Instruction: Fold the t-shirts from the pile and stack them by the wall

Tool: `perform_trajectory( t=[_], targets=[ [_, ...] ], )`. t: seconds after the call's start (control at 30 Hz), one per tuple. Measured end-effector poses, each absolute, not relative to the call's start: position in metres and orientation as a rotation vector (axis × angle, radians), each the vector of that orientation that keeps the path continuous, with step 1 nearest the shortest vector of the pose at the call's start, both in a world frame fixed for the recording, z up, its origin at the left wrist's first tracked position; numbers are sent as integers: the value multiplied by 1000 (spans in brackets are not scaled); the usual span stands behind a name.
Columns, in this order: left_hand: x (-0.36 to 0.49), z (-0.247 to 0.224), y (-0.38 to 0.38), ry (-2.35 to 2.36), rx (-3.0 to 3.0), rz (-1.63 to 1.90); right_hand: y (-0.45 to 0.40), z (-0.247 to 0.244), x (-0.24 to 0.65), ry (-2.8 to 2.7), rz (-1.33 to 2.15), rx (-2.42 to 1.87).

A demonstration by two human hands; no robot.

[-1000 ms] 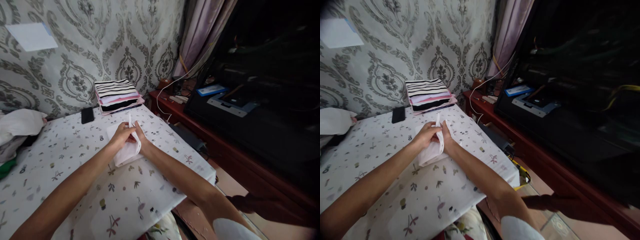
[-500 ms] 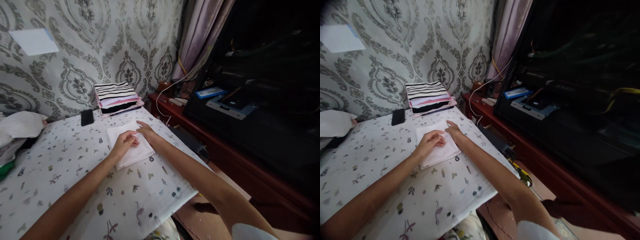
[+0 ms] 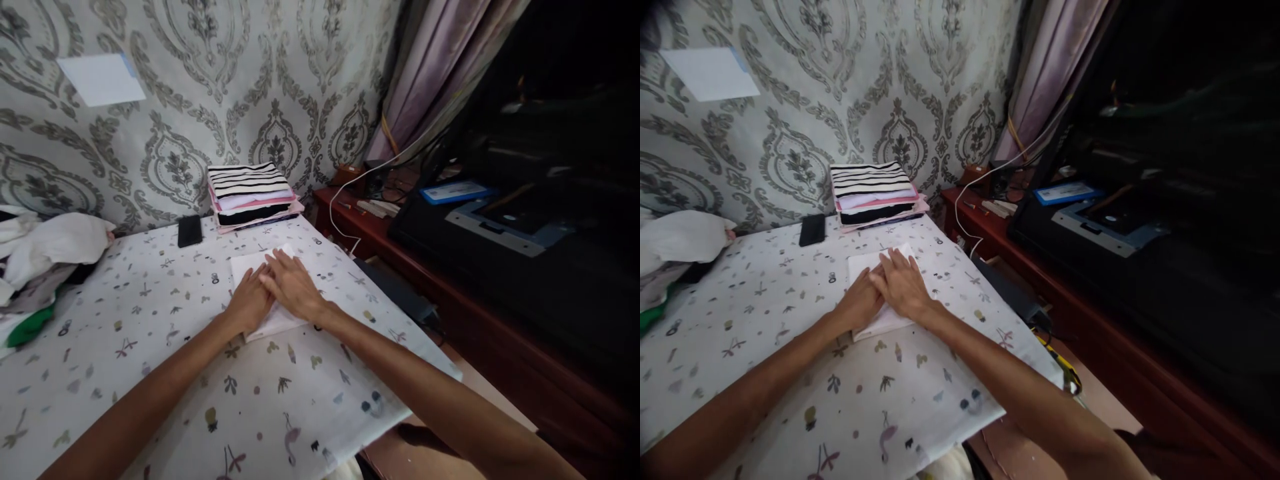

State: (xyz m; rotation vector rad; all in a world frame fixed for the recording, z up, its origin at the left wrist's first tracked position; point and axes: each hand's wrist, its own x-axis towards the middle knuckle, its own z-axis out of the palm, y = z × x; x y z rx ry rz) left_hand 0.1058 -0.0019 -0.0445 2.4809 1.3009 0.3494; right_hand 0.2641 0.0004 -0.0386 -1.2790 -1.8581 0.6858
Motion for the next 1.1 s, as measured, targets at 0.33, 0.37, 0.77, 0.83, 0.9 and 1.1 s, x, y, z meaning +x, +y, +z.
perform_trajectory(
  t=[0.33,0.37,0.77,0.83,0.9,1.1],
  targets=[
    [83,-43,84,1490,2378,152,-16,-57,262,-2176,575,-1553],
    [83,-42,90,1515,2367,152,-15,-55,262,-2181,593,-1558],
    [94,-38,-51,924,2463,222,15,-50,294,-1772,876,-1438],
    [83,-39,-63,940,2363,351,23,-48,297,-1836,701,-1534],
    [69,-38,-63,1182,2142,630,34,-43,299,-1903,521,-1669],
    [51,-17,-47,1440,975,925,90,-25,293,-2212,595,-1642]
  ],
)
